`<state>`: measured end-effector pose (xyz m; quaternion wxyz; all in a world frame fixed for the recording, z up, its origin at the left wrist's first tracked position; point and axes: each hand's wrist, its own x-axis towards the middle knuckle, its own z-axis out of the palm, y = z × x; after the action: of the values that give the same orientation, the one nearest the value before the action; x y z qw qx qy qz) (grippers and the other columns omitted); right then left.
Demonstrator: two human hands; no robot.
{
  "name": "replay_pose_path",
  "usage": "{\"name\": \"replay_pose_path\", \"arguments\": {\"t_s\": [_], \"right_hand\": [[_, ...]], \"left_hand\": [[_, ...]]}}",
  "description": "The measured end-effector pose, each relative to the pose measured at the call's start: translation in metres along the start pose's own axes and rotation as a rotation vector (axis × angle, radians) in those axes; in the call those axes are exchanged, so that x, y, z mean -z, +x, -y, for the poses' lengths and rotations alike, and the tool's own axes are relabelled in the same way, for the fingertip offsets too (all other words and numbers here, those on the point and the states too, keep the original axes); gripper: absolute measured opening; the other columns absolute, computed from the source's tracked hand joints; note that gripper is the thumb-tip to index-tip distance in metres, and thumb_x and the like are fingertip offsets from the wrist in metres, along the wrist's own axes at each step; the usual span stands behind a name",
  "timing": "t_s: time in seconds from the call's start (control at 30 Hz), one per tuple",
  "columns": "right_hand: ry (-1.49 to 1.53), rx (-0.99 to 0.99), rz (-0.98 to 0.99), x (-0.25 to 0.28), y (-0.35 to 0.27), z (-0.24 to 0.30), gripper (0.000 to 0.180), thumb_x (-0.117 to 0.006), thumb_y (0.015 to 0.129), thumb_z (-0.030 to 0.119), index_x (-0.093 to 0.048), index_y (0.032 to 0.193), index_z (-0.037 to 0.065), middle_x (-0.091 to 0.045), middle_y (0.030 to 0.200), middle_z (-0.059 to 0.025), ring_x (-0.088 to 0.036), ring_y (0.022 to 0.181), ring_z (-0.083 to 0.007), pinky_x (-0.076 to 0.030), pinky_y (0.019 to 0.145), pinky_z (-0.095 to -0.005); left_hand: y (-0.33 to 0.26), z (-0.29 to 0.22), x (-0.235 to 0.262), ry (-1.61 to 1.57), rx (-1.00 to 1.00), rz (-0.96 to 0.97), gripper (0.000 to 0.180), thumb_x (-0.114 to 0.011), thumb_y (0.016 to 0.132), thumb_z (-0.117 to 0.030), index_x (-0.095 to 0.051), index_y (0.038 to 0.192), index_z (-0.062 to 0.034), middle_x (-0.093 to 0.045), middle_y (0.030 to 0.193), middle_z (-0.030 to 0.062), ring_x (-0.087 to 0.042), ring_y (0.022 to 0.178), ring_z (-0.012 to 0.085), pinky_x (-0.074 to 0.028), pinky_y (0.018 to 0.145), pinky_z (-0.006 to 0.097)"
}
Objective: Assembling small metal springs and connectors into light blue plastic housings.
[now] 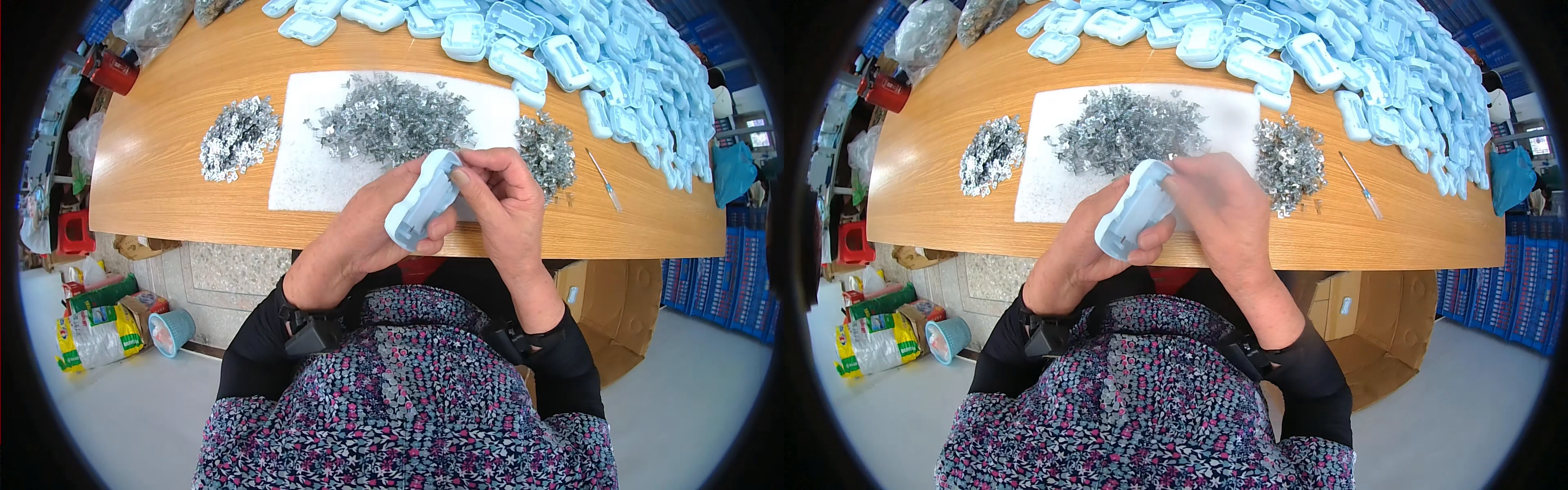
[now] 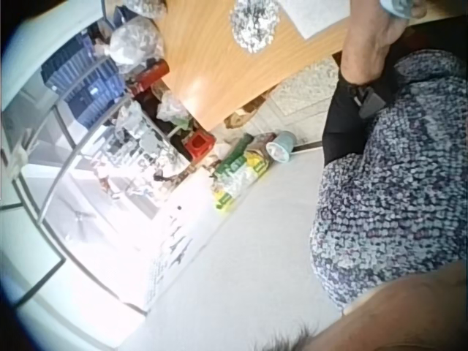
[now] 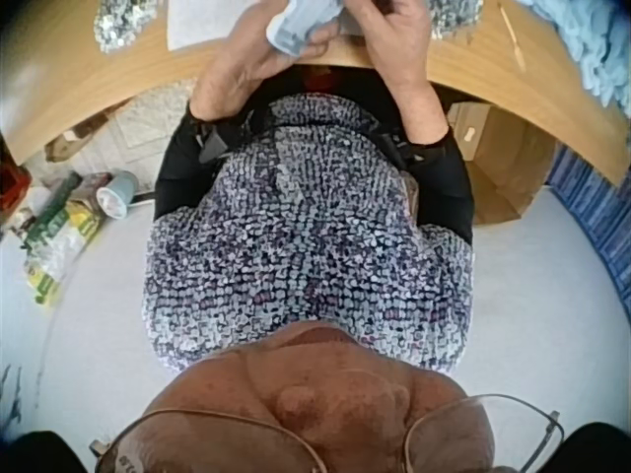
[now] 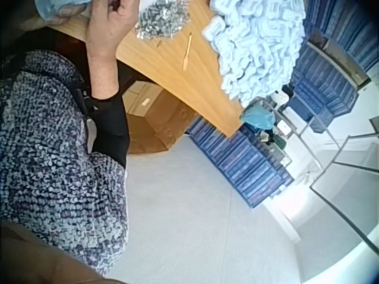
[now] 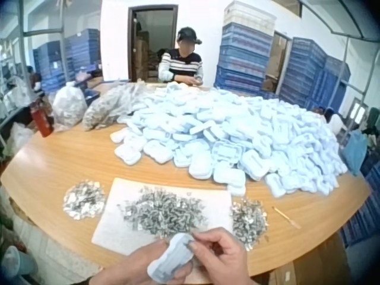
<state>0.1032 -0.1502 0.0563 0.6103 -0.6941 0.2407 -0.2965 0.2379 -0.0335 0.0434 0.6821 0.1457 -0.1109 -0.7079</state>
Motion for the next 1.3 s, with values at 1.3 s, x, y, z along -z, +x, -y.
{"name": "replay_pose_path", "arguments": {"t_s": [1.3], "right_hand": [[-0.825, 0.432, 0.765, -0.164, 0.101, 0.081, 0.014, -0.061, 0.087, 0.016, -0.068, 0.081, 0.005, -0.066, 0.083, -0.01, -0.059, 0.088, -0.0319, -0.044, 0.081, -0.0438]], "left_hand": [[-0.138, -0.083, 0.013, -0.047, -0.486, -0.484, 0.056, -0.062, 0.094, -0.015, -0.04, 0.144, -0.0045, -0.063, 0.104, 0.0114, -0.067, 0.092, 0.0211, -0.061, 0.082, 0.04]]}}
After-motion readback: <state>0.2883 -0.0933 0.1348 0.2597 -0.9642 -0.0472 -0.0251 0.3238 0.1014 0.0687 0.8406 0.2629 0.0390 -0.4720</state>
